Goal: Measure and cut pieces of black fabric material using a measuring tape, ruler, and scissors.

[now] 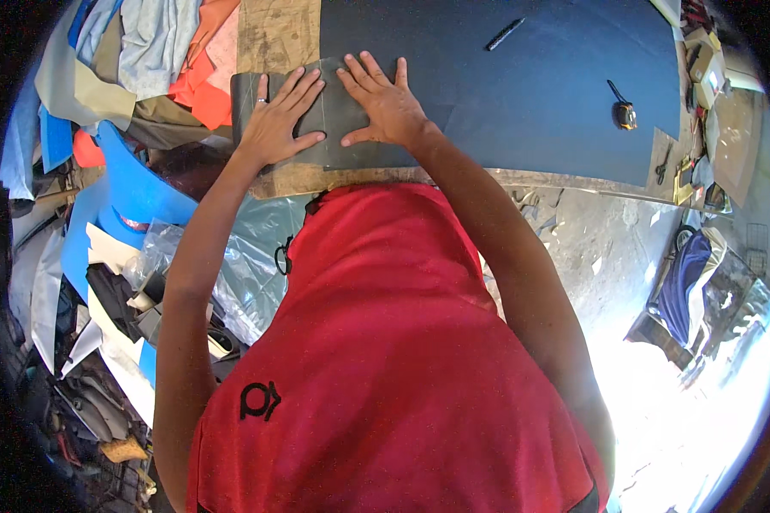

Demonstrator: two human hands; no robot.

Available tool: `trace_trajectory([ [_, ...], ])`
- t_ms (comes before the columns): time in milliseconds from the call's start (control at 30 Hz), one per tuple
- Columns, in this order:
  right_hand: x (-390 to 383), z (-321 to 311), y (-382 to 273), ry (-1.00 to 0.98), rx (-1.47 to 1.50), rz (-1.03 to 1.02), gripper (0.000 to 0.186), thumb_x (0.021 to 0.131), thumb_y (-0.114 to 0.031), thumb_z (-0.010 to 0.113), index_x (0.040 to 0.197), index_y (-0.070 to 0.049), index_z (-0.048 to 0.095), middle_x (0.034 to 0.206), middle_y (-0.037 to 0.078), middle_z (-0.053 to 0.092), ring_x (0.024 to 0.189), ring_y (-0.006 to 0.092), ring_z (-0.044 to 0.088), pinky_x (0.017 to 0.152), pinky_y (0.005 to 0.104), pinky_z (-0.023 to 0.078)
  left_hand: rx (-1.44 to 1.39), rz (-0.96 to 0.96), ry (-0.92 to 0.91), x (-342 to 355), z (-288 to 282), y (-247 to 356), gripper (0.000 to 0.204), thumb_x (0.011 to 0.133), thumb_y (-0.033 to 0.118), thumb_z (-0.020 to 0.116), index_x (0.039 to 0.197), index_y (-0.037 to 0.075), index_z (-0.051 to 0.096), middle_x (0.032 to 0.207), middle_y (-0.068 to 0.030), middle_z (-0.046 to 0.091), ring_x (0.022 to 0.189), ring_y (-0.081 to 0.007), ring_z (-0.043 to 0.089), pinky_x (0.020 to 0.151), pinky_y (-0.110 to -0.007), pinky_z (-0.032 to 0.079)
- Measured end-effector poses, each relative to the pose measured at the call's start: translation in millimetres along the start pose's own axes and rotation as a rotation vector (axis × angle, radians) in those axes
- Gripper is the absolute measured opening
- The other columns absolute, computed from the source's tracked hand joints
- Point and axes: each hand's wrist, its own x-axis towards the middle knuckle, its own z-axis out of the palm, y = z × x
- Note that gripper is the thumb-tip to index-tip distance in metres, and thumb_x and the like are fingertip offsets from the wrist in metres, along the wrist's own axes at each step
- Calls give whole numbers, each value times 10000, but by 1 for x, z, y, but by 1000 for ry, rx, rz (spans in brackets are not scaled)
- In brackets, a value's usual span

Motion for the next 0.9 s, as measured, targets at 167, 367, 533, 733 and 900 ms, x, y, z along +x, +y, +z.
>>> trace_trajectory([
  [167, -2, -6, 1, -30, -45, 15, 1348, 649, -844, 727, 1686, -141, 228, 1772, 68, 161, 1635, 323, 112, 1174, 810, 209, -2, 3, 1, -1, -2, 3, 953, 878, 637, 639, 1662, 192, 328, 1750, 38, 269, 1635, -192, 165, 1264, -703, 57],
  [367, -1, -8, 1, -72, -64, 11, 1427, 586, -842, 769, 1694, -148, 198, 1777, 53, 144, 1637, 321, 102, 1185, 798, 211, 6, 13, 2, -2, -3, 5, 990, 855, 639, 666, 1665, 190, 317, 1754, 25, 260, 1636, -186, 158, 1267, -701, 53],
  [533, -2, -9, 2, -99, -59, 5, 1460, 559, -829, 795, 1699, -153, 181, 1780, 43, 130, 1639, 320, 92, 1195, 791, 203, -11, 45, 10, -3, 2, 2, 1023, 844, 646, 676, 1671, 176, 298, 1759, 16, 247, 1635, -174, 157, 1273, -689, 52],
  [733, -2, -8, 3, -112, -51, 4, 1478, 543, -816, 815, 1700, -156, 175, 1782, 40, 122, 1640, 319, 86, 1199, 789, 193, -20, 68, 18, -4, 3, 1, 1061, 831, 656, 683, 1677, 162, 275, 1763, 18, 235, 1635, -162, 156, 1280, -673, 53],
  [900, -2, -6, 2, -78, -50, 1, 1475, 542, -815, 817, 1700, -163, 178, 1782, 35, 125, 1640, 317, 85, 1200, 791, 188, -3, 69, 10, -3, 3, 0, 1069, 824, 659, 687, 1679, 170, 272, 1764, 21, 235, 1635, -163, 155, 1280, -669, 58],
])
